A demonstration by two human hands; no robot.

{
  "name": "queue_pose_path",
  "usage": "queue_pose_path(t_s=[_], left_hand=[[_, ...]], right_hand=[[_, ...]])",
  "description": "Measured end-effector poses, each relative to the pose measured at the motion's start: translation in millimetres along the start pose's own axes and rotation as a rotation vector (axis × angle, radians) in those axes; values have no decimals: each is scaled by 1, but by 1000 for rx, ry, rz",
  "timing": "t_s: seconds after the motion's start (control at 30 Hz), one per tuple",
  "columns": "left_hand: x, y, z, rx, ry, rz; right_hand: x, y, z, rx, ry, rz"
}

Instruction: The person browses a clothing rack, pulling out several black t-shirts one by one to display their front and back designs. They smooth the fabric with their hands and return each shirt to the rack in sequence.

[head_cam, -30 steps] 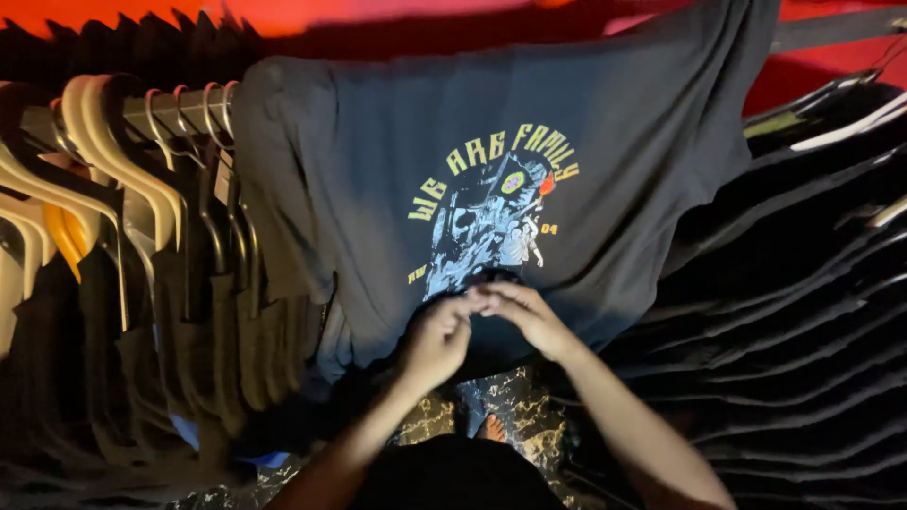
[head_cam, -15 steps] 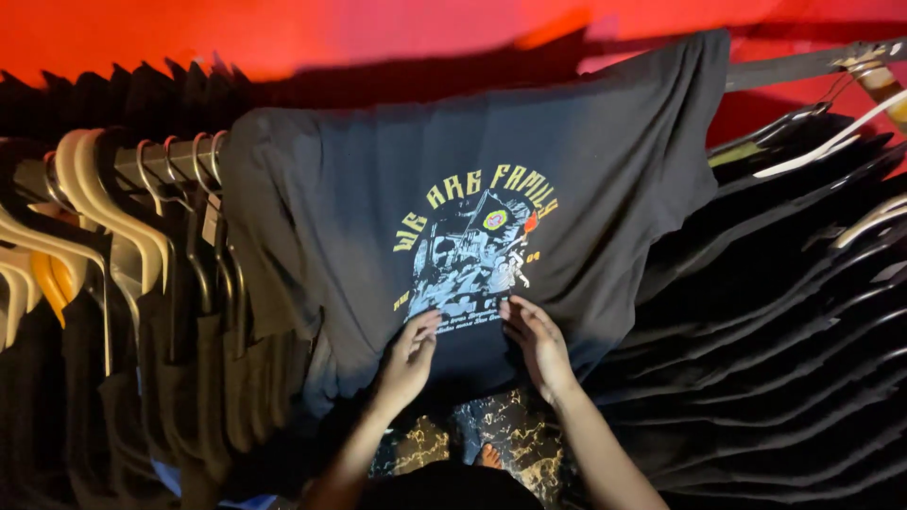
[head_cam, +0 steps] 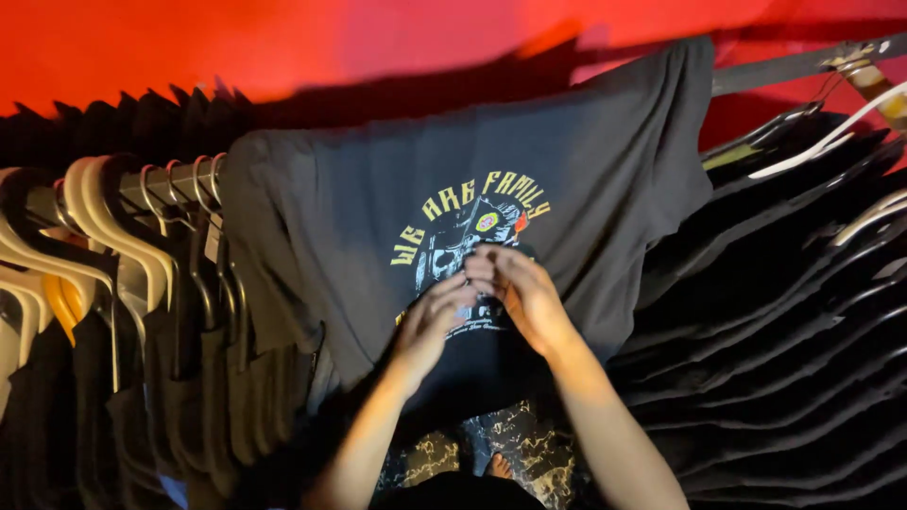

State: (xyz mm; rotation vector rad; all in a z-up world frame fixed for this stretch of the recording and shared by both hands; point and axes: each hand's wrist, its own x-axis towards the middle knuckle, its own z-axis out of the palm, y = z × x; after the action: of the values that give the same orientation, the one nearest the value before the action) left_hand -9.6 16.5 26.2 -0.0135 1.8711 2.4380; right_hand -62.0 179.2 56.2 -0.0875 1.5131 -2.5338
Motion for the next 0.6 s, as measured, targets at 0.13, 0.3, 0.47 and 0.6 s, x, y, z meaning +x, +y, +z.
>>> queue_pose_path(t_s=[0.13, 0.3, 0.47, 0.6], left_hand=[[13, -32, -7, 73, 121, 23], [-6, -114, -26, 287, 187, -281], [1, 9, 15, 42, -91, -12], [42, 101, 26, -62, -168, 96]], right_hand=[[18, 14, -28, 165, 153, 143], [-6, 44, -32, -42, 303, 201], [-7, -8, 21, -112, 217, -31], [39, -35, 41, 112, -31, -175]])
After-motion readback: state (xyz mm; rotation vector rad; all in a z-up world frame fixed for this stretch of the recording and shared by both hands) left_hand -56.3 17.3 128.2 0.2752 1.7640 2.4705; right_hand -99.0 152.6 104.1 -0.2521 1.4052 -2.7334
